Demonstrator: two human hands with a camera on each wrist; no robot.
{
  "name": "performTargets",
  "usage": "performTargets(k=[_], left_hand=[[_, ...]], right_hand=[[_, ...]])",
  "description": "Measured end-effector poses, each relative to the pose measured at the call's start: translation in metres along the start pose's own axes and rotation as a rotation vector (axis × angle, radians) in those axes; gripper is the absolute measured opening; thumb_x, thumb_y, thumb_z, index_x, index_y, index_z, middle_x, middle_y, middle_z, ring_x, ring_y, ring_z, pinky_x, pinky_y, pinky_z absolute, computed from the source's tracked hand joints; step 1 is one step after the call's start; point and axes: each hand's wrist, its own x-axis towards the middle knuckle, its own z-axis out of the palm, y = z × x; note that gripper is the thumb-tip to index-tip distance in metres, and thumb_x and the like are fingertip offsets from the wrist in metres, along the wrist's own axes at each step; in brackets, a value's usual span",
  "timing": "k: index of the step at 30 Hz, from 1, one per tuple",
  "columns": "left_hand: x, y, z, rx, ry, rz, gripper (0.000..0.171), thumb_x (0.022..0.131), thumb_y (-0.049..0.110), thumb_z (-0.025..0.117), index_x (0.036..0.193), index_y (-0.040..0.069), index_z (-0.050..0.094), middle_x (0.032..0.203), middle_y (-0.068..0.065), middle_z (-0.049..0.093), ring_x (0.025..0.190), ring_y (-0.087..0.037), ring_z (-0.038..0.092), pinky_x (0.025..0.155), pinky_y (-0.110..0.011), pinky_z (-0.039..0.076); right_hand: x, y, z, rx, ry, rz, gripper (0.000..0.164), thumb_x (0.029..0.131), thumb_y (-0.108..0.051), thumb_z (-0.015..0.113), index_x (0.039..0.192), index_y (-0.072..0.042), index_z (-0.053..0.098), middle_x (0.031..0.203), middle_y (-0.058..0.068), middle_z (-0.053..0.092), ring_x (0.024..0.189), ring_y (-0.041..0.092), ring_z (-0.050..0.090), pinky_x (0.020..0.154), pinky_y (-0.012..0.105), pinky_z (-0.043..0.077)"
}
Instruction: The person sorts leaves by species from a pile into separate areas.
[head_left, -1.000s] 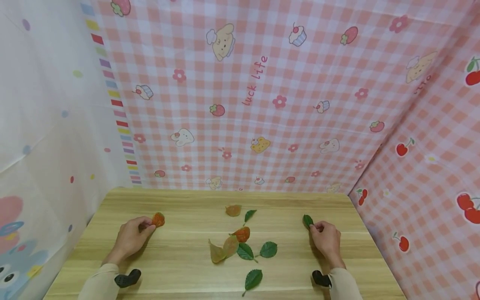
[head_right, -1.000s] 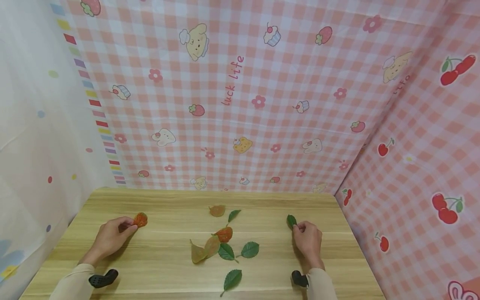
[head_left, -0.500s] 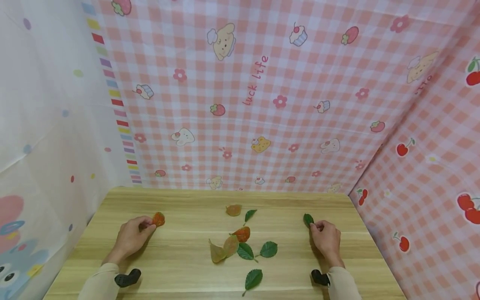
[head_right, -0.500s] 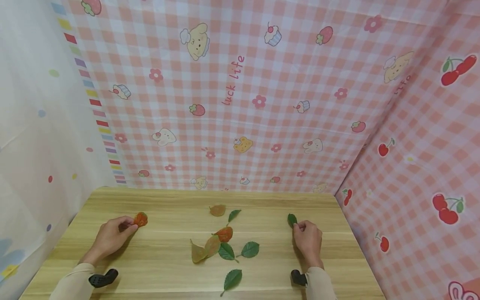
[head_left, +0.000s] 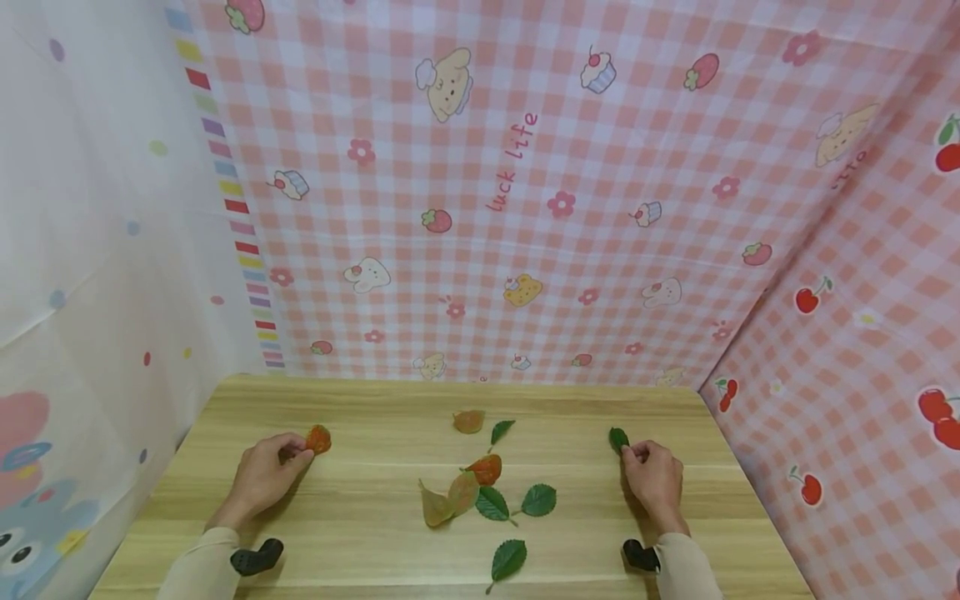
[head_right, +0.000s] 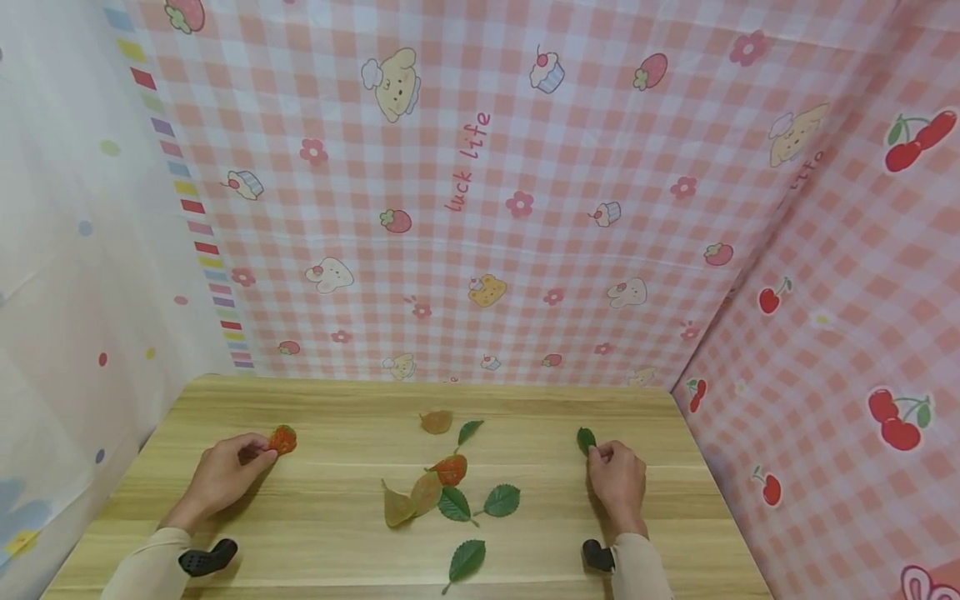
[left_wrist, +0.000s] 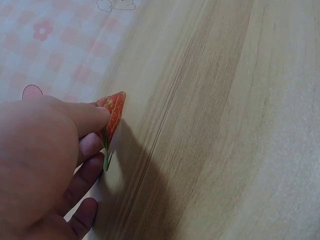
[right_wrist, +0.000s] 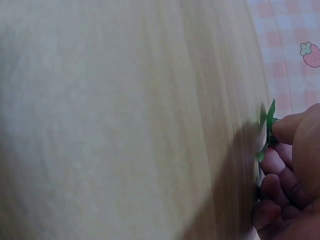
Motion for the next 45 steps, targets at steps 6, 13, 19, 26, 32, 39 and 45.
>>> performTargets(k=[6, 13, 19, 26, 32, 39, 45], left_hand=[[-0.001, 0.002, -0.001, -0.008, -0.003, -0.015, 0.013, 0.105, 0.016, 0.081, 0.112, 0.004, 0.081, 0.1, -0.005, 0.081, 0.091, -0.016, 0.071, 0.079, -0.03, 0.053], [-0.001, 0.002, 0.0, -0.009, 0.001, -0.013, 0.014, 0.104, 0.016, 0.081, 0.112, 0.004, 0.081, 0.099, -0.005, 0.081, 0.089, -0.015, 0.07, 0.078, -0.03, 0.053], [-0.001, 0.0, 0.001, -0.007, 0.003, -0.009, 0.015, 0.104, 0.016, 0.081, 0.112, 0.004, 0.081, 0.099, -0.005, 0.081, 0.088, -0.013, 0.069, 0.078, -0.029, 0.053], [-0.001, 0.001, 0.0, -0.016, -0.015, -0.019, 0.016, 0.105, 0.017, 0.082, 0.113, 0.004, 0.081, 0.101, -0.005, 0.081, 0.09, -0.014, 0.07, 0.078, -0.027, 0.053], [0.002, -0.005, 0.002, -0.048, -0.011, -0.005, 0.018, 0.104, 0.019, 0.081, 0.113, 0.003, 0.081, 0.1, -0.007, 0.081, 0.092, -0.019, 0.074, 0.081, -0.031, 0.054], [0.004, -0.014, 0.005, -0.064, 0.008, 0.018, 0.018, 0.102, 0.022, 0.083, 0.109, 0.005, 0.081, 0.095, -0.005, 0.08, 0.089, -0.017, 0.074, 0.08, -0.031, 0.054], [0.002, -0.003, 0.0, -0.026, -0.039, -0.029, 0.019, 0.104, 0.022, 0.083, 0.114, 0.005, 0.081, 0.101, -0.003, 0.081, 0.097, -0.02, 0.076, 0.083, -0.031, 0.055]], right_hand=[[-0.001, 0.001, 0.0, 0.009, -0.008, -0.005, 0.025, 0.107, -0.023, 0.075, 0.096, -0.001, 0.079, 0.083, 0.01, 0.075, 0.075, 0.023, 0.065, 0.068, 0.032, 0.047], [-0.002, 0.001, -0.001, 0.01, -0.012, 0.004, 0.024, 0.106, -0.025, 0.077, 0.097, -0.002, 0.08, 0.084, 0.01, 0.076, 0.075, 0.021, 0.065, 0.068, 0.029, 0.047], [-0.002, 0.0, -0.001, 0.004, -0.021, 0.009, 0.025, 0.105, -0.026, 0.078, 0.097, -0.002, 0.079, 0.085, 0.01, 0.075, 0.076, 0.021, 0.065, 0.07, 0.03, 0.048], [-0.004, 0.0, -0.003, 0.009, -0.029, 0.002, 0.025, 0.104, -0.026, 0.079, 0.097, -0.002, 0.077, 0.086, 0.01, 0.074, 0.077, 0.022, 0.065, 0.07, 0.032, 0.048], [-0.004, 0.001, -0.004, 0.014, -0.039, -0.012, 0.026, 0.104, -0.027, 0.08, 0.099, -0.002, 0.077, 0.087, 0.01, 0.075, 0.079, 0.022, 0.065, 0.071, 0.031, 0.048], [-0.004, 0.002, -0.006, 0.034, -0.045, -0.008, 0.028, 0.104, -0.029, 0.081, 0.103, -0.002, 0.076, 0.091, 0.011, 0.075, 0.082, 0.021, 0.065, 0.072, 0.029, 0.05], [-0.005, 0.003, -0.007, 0.052, -0.074, 0.002, 0.031, 0.104, -0.031, 0.08, 0.109, -0.001, 0.076, 0.098, 0.013, 0.076, 0.087, 0.023, 0.068, 0.076, 0.03, 0.051]])
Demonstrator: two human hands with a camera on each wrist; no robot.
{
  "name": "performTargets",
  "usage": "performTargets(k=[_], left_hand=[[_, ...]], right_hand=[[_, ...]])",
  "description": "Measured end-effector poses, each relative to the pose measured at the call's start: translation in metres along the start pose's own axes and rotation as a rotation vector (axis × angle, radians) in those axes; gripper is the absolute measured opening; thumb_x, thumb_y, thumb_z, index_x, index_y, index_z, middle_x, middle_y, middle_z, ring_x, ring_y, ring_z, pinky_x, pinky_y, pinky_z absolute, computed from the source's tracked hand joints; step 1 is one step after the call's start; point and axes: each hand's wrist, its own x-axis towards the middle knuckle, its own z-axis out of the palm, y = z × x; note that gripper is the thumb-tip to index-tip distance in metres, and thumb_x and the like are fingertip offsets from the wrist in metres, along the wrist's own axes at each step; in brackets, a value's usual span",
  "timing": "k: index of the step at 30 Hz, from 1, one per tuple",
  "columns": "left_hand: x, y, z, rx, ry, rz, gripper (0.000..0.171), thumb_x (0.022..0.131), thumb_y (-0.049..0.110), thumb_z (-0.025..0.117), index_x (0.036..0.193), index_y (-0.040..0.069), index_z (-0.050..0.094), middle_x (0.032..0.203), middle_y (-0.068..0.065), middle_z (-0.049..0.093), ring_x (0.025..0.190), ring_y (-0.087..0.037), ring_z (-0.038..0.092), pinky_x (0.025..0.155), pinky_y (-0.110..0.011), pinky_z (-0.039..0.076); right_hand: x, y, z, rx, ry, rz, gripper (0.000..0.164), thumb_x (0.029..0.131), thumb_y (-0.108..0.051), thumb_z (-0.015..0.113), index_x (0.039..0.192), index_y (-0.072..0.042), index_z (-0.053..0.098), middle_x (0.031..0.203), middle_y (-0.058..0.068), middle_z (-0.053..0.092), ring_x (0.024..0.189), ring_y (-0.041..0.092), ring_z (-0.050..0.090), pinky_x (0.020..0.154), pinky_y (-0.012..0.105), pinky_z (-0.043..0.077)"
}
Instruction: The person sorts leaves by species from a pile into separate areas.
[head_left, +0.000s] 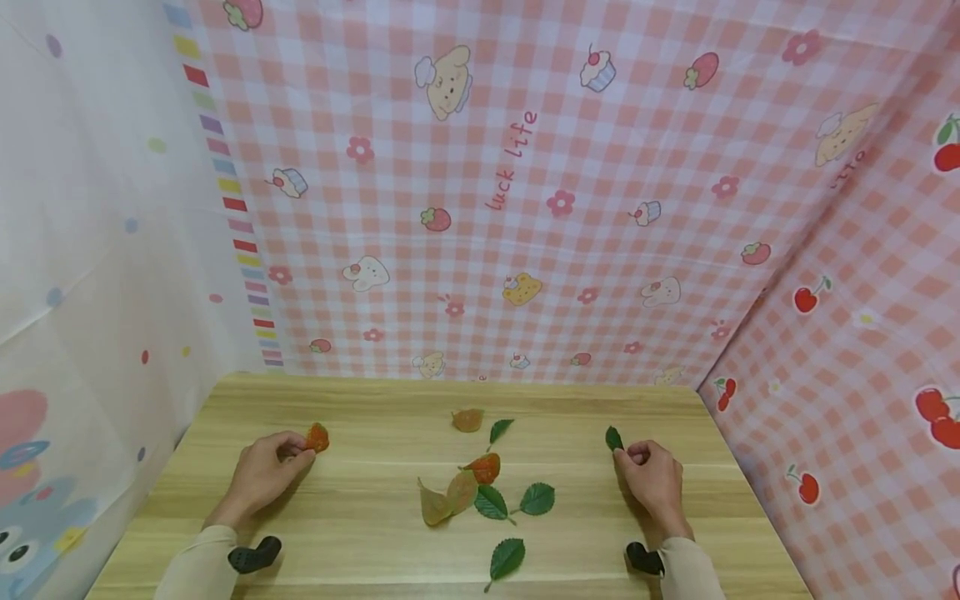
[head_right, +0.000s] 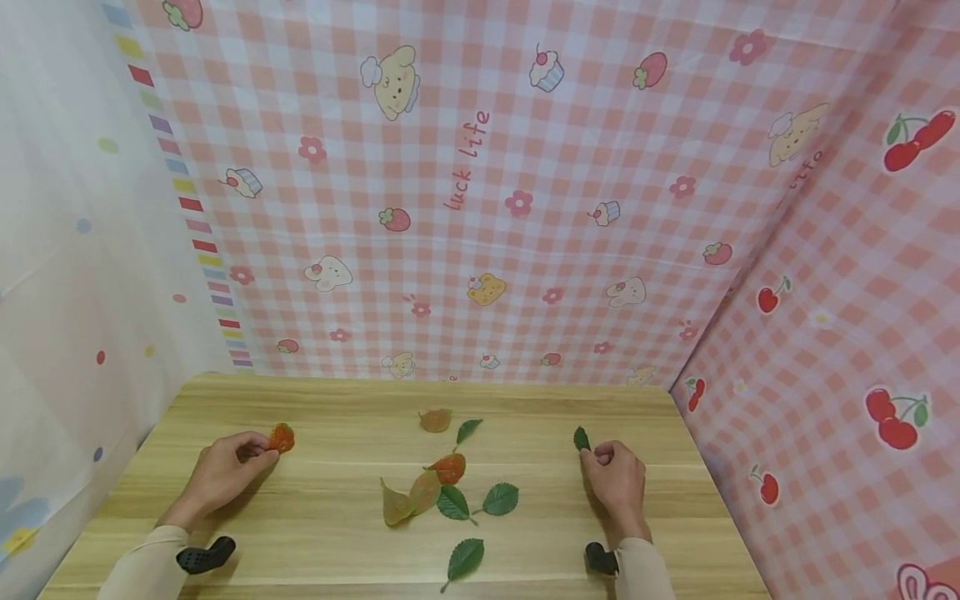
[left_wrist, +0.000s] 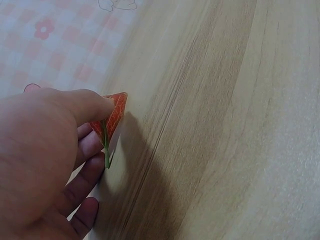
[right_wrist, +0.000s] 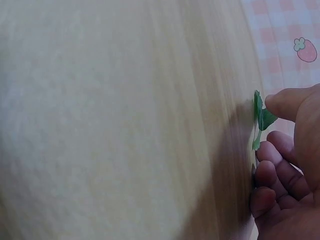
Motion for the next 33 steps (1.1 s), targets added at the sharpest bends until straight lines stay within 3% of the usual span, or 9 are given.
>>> performTargets(k=[8, 18, 26, 33], left_hand=[[0.0, -0.002, 0.001, -0.008, 0.004, 0.003, 0.019, 0.104, 0.022, 0.083, 0.114, 0.006, 0.081, 0.1, -0.003, 0.082, 0.096, -0.019, 0.076, 0.082, -0.03, 0.054], [-0.001, 0.0, -0.001, -0.015, 0.007, -0.013, 0.021, 0.104, 0.023, 0.082, 0.115, 0.006, 0.08, 0.103, -0.006, 0.082, 0.096, -0.019, 0.075, 0.084, -0.03, 0.054], [-0.003, -0.002, -0.001, -0.03, 0.001, -0.028, 0.035, 0.105, 0.03, 0.082, 0.127, 0.002, 0.076, 0.113, -0.012, 0.082, 0.11, -0.031, 0.075, 0.099, -0.05, 0.058], [-0.007, -0.003, -0.008, -0.087, -0.02, -0.06, 0.063, 0.107, 0.036, 0.079, 0.15, -0.005, 0.061, 0.136, -0.029, 0.074, 0.129, -0.049, 0.07, 0.114, -0.068, 0.054]], right_hand=[[-0.002, -0.001, -0.004, 0.015, -0.018, 0.007, 0.036, 0.104, -0.031, 0.08, 0.121, 0.0, 0.074, 0.11, 0.016, 0.078, 0.097, 0.025, 0.071, 0.083, 0.029, 0.055], [-0.018, -0.005, -0.01, 0.023, -0.006, -0.095, 0.05, 0.105, -0.025, 0.082, 0.141, 0.006, 0.067, 0.13, 0.028, 0.072, 0.104, 0.03, 0.071, 0.082, 0.029, 0.055], [-0.037, -0.011, -0.015, 0.023, 0.028, -0.149, 0.055, 0.104, -0.024, 0.083, 0.146, 0.006, 0.063, 0.135, 0.028, 0.068, 0.116, 0.039, 0.068, 0.093, 0.039, 0.055], [-0.053, -0.023, -0.014, 0.048, 0.067, -0.223, 0.053, 0.102, -0.019, 0.086, 0.144, 0.006, 0.065, 0.138, 0.027, 0.069, 0.12, 0.042, 0.068, 0.098, 0.05, 0.058]])
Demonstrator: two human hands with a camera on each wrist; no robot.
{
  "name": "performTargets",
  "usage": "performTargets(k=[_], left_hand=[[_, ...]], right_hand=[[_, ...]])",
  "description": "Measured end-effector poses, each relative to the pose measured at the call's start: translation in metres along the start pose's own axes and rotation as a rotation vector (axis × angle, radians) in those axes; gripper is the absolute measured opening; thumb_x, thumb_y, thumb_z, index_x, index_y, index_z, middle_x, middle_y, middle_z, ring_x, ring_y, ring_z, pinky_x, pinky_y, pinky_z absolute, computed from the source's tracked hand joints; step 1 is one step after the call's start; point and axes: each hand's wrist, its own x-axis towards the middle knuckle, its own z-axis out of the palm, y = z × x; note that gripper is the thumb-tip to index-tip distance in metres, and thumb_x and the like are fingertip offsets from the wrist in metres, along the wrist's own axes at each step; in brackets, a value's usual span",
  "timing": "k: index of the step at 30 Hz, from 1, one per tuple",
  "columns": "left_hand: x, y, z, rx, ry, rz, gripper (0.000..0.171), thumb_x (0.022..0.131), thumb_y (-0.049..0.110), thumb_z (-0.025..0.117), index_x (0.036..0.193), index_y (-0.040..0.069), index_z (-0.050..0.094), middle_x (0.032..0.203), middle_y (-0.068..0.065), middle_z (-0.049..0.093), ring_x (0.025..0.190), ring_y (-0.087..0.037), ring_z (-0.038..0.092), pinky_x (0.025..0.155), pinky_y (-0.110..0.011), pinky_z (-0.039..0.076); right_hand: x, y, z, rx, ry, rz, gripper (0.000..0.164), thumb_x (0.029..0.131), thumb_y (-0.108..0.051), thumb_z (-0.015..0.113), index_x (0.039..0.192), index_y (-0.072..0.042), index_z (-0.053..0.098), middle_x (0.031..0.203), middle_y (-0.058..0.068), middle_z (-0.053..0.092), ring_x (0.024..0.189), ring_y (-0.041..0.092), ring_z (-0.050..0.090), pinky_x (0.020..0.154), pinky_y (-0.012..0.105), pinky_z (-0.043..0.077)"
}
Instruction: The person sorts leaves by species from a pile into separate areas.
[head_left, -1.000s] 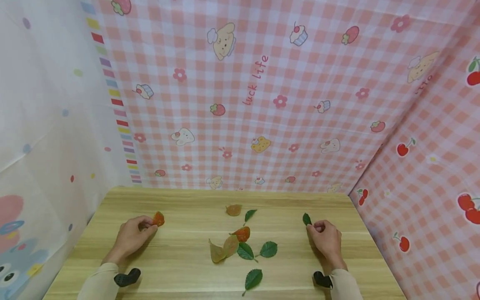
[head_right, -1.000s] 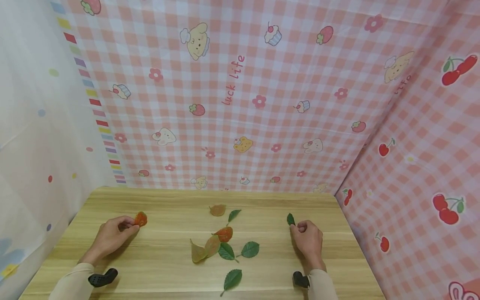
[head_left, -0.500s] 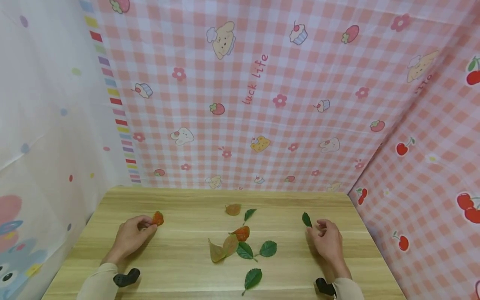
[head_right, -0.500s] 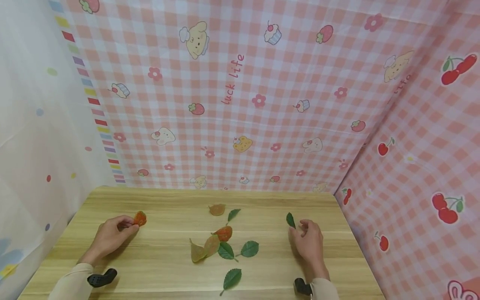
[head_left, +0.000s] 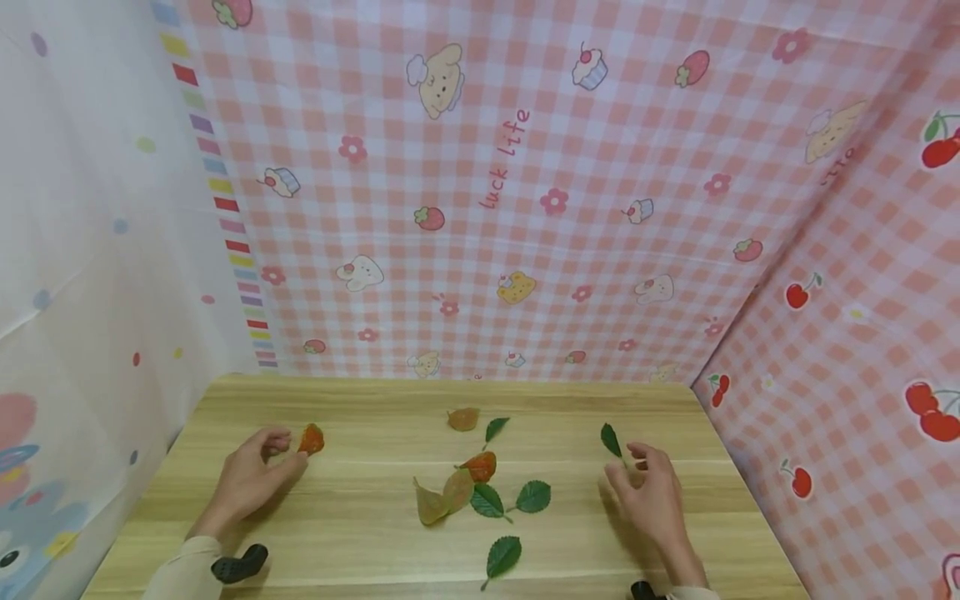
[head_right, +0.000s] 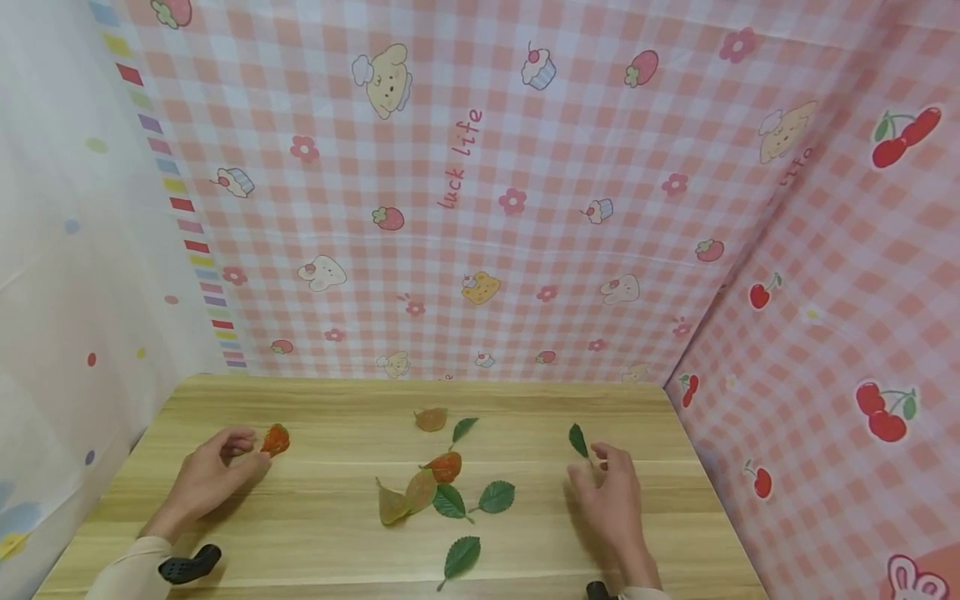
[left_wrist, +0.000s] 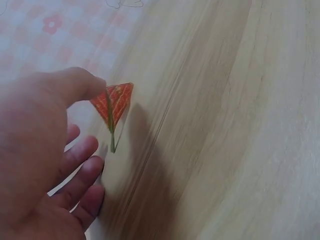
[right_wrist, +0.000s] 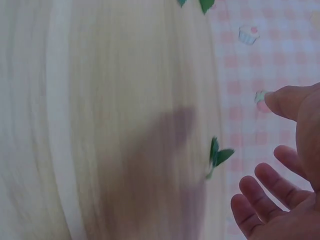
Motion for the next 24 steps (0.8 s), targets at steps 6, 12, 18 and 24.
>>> performTargets(k=[6, 12, 18, 24], left_hand=[[-0.006, 0.004, -0.005, -0.009, 0.067, 0.019, 0.072, 0.108, 0.037, 0.077, 0.16, -0.006, 0.049, 0.154, -0.036, 0.06, 0.144, -0.059, 0.056, 0.116, -0.077, 0.047], [-0.011, 0.02, -0.009, -0.031, 0.196, 0.09, 0.067, 0.106, 0.028, 0.079, 0.159, -0.004, 0.052, 0.164, -0.038, 0.049, 0.149, -0.064, 0.042, 0.113, -0.085, 0.037], [-0.015, 0.045, -0.008, -0.041, 0.217, 0.169, 0.061, 0.106, 0.025, 0.08, 0.155, -0.003, 0.057, 0.163, -0.036, 0.053, 0.149, -0.063, 0.046, 0.113, -0.084, 0.039], [-0.018, 0.064, 0.011, -0.042, 0.209, 0.317, 0.051, 0.102, 0.014, 0.085, 0.146, -0.002, 0.063, 0.152, -0.028, 0.063, 0.143, -0.056, 0.057, 0.111, -0.08, 0.047]], right_hand=[[-0.009, -0.014, 0.005, 0.011, -0.006, -0.09, 0.056, 0.098, -0.016, 0.09, 0.143, 0.006, 0.065, 0.137, 0.026, 0.07, 0.119, 0.04, 0.069, 0.094, 0.051, 0.063], [-0.018, -0.027, 0.012, 0.018, 0.003, -0.181, 0.053, 0.095, -0.012, 0.092, 0.138, 0.004, 0.068, 0.133, 0.021, 0.073, 0.116, 0.039, 0.071, 0.092, 0.052, 0.065], [-0.027, -0.04, 0.021, 0.038, -0.008, -0.26, 0.05, 0.093, -0.008, 0.093, 0.137, 0.0, 0.07, 0.131, 0.017, 0.076, 0.112, 0.037, 0.071, 0.09, 0.047, 0.065], [-0.036, -0.051, 0.03, 0.058, -0.055, -0.303, 0.05, 0.091, -0.007, 0.093, 0.136, -0.003, 0.071, 0.132, 0.012, 0.077, 0.112, 0.036, 0.072, 0.09, 0.046, 0.065]])
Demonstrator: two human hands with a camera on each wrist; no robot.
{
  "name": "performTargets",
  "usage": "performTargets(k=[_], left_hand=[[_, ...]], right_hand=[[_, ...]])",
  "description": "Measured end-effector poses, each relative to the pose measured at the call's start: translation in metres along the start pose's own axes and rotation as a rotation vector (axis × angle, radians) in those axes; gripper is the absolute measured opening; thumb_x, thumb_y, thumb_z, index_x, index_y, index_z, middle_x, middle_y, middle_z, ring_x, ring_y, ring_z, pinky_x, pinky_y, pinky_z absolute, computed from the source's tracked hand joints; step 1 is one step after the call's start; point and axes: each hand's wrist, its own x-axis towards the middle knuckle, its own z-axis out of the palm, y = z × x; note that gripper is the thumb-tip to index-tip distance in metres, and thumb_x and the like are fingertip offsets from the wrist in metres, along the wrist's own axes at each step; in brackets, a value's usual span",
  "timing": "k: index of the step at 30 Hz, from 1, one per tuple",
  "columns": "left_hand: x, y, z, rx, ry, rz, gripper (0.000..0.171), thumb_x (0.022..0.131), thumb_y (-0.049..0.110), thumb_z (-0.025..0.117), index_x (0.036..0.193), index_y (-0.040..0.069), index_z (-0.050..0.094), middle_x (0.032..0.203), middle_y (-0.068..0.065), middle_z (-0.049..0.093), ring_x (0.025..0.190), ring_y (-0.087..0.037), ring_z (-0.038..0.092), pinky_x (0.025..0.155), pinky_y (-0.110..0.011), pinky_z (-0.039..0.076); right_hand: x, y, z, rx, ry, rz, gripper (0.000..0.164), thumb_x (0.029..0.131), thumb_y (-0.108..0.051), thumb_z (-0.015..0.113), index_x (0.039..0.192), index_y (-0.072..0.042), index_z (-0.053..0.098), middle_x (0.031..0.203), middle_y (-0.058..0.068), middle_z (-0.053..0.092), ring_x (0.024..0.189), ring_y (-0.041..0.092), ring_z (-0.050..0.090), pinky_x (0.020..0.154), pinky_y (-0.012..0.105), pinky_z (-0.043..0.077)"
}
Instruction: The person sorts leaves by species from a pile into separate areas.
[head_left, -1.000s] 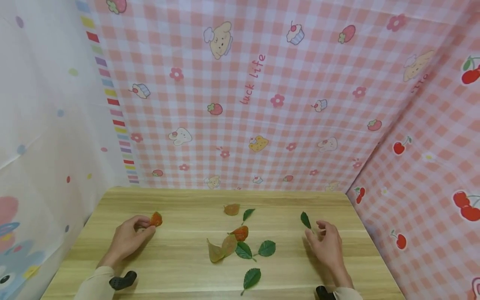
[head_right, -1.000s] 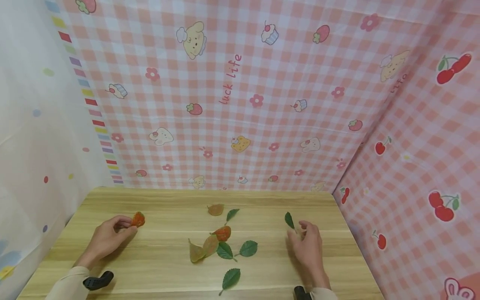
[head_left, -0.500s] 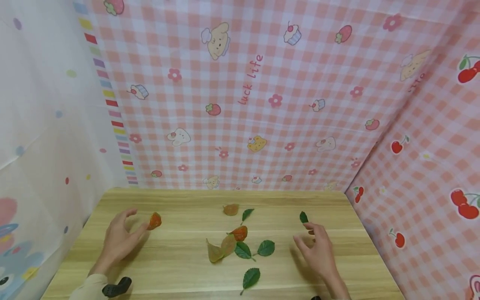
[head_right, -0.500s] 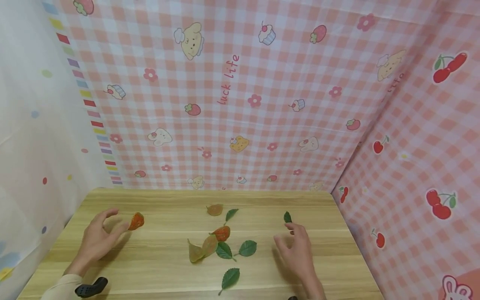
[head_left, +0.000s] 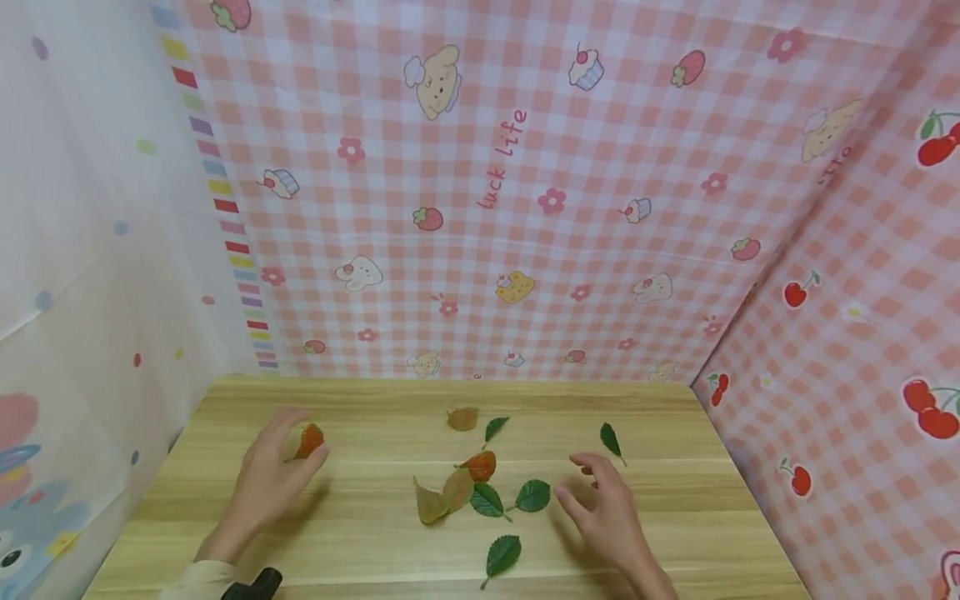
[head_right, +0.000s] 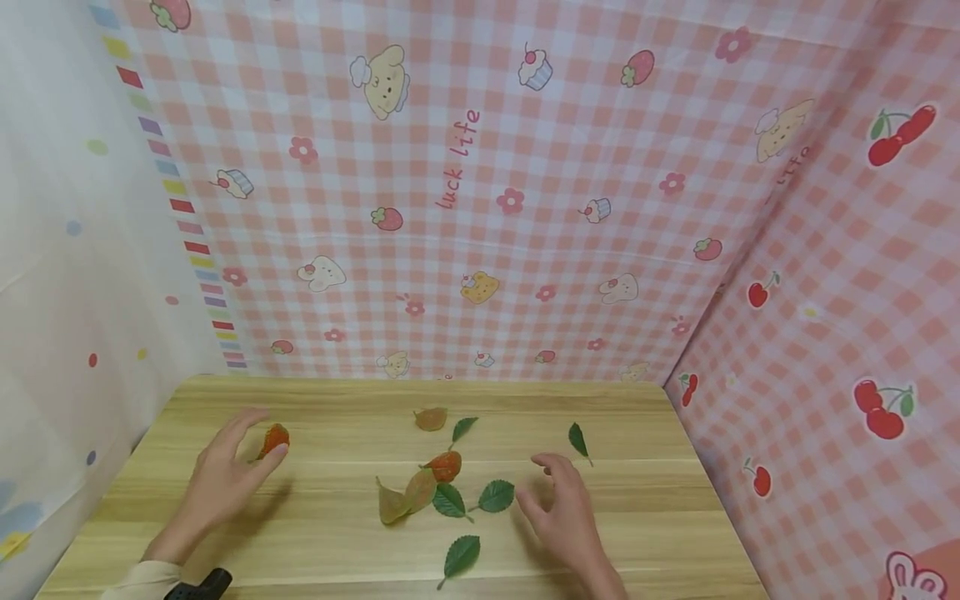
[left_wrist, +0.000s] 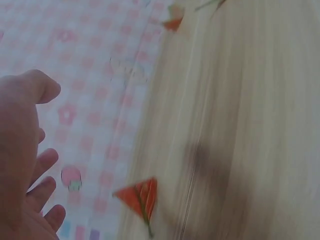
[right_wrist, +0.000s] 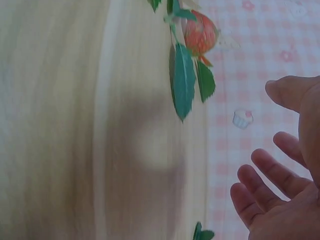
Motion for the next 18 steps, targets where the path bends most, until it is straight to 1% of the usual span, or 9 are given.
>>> performTargets(k=[3, 4, 5, 9, 10, 11, 12, 16, 18], left_hand=[[-0.003, 0.01, 0.01, 0.0, -0.03, 0.046, 0.051, 0.102, 0.015, 0.085, 0.146, 0.0, 0.063, 0.152, -0.026, 0.065, 0.142, -0.055, 0.059, 0.11, -0.079, 0.049], [-0.003, 0.013, 0.014, 0.01, -0.034, 0.069, 0.051, 0.101, 0.015, 0.085, 0.146, 0.0, 0.064, 0.151, -0.024, 0.066, 0.14, -0.051, 0.062, 0.112, -0.071, 0.053], [-0.004, 0.016, 0.017, 0.017, -0.038, 0.094, 0.052, 0.101, 0.015, 0.086, 0.145, 0.0, 0.064, 0.151, -0.024, 0.067, 0.139, -0.05, 0.063, 0.112, -0.07, 0.054], [-0.01, 0.027, 0.029, 0.018, -0.062, 0.158, 0.053, 0.098, 0.013, 0.087, 0.145, 0.0, 0.067, 0.152, -0.026, 0.068, 0.141, -0.054, 0.064, 0.112, -0.073, 0.056], [-0.012, 0.029, 0.032, 0.011, -0.073, 0.164, 0.053, 0.098, 0.014, 0.088, 0.145, 0.0, 0.067, 0.154, -0.026, 0.067, 0.143, -0.056, 0.062, 0.113, -0.075, 0.054], [-0.014, 0.032, 0.035, 0.001, -0.086, 0.172, 0.053, 0.098, 0.014, 0.088, 0.145, 0.0, 0.067, 0.155, -0.028, 0.066, 0.145, -0.06, 0.059, 0.111, -0.082, 0.05], [-0.017, 0.034, 0.039, -0.003, -0.097, 0.18, 0.054, 0.098, 0.014, 0.088, 0.145, 0.0, 0.067, 0.155, -0.028, 0.066, 0.146, -0.061, 0.059, 0.11, -0.083, 0.05], [-0.025, 0.041, 0.052, 0.01, -0.119, 0.23, 0.053, 0.096, 0.014, 0.091, 0.142, 0.001, 0.069, 0.151, -0.023, 0.071, 0.143, -0.054, 0.065, 0.109, -0.074, 0.057], [-0.028, 0.044, 0.058, 0.003, -0.137, 0.237, 0.051, 0.096, 0.014, 0.091, 0.142, 0.003, 0.07, 0.15, -0.02, 0.072, 0.142, -0.051, 0.066, 0.109, -0.07, 0.058]], right_hand=[[-0.003, -0.006, 0.004, 0.011, -0.024, -0.012, 0.049, 0.09, -0.007, 0.094, 0.134, -0.005, 0.072, 0.131, 0.011, 0.077, 0.109, 0.035, 0.072, 0.087, 0.045, 0.065], [-0.004, -0.007, 0.005, 0.012, -0.031, -0.024, 0.049, 0.09, -0.007, 0.094, 0.134, -0.005, 0.072, 0.13, 0.011, 0.077, 0.109, 0.035, 0.072, 0.086, 0.044, 0.065], [-0.005, -0.009, 0.006, 0.018, -0.044, -0.024, 0.048, 0.09, -0.007, 0.095, 0.133, -0.007, 0.073, 0.129, 0.01, 0.077, 0.109, 0.034, 0.072, 0.087, 0.043, 0.065], [-0.01, -0.014, 0.01, 0.041, -0.088, -0.054, 0.043, 0.091, -0.009, 0.095, 0.129, -0.009, 0.074, 0.125, 0.007, 0.078, 0.108, 0.029, 0.071, 0.089, 0.042, 0.065], [-0.011, -0.015, 0.011, 0.048, -0.104, -0.049, 0.042, 0.091, -0.009, 0.095, 0.128, -0.009, 0.075, 0.125, 0.006, 0.078, 0.108, 0.028, 0.071, 0.09, 0.041, 0.064], [-0.013, -0.016, 0.012, 0.057, -0.123, -0.036, 0.041, 0.092, -0.01, 0.094, 0.128, -0.01, 0.075, 0.124, 0.004, 0.077, 0.108, 0.027, 0.071, 0.091, 0.041, 0.064], [-0.014, -0.018, 0.013, 0.064, -0.138, -0.034, 0.039, 0.092, -0.011, 0.094, 0.127, -0.009, 0.075, 0.123, 0.004, 0.077, 0.107, 0.027, 0.071, 0.091, 0.04, 0.064], [-0.019, -0.021, 0.016, 0.086, -0.223, 0.017, 0.037, 0.095, -0.012, 0.092, 0.127, -0.01, 0.075, 0.124, 0.003, 0.077, 0.109, 0.023, 0.071, 0.096, 0.039, 0.063], [-0.021, -0.021, 0.018, 0.1, -0.264, 0.022, 0.035, 0.096, -0.012, 0.091, 0.127, -0.011, 0.075, 0.125, 0.003, 0.077, 0.111, 0.023, 0.072, 0.099, 0.04, 0.063]])
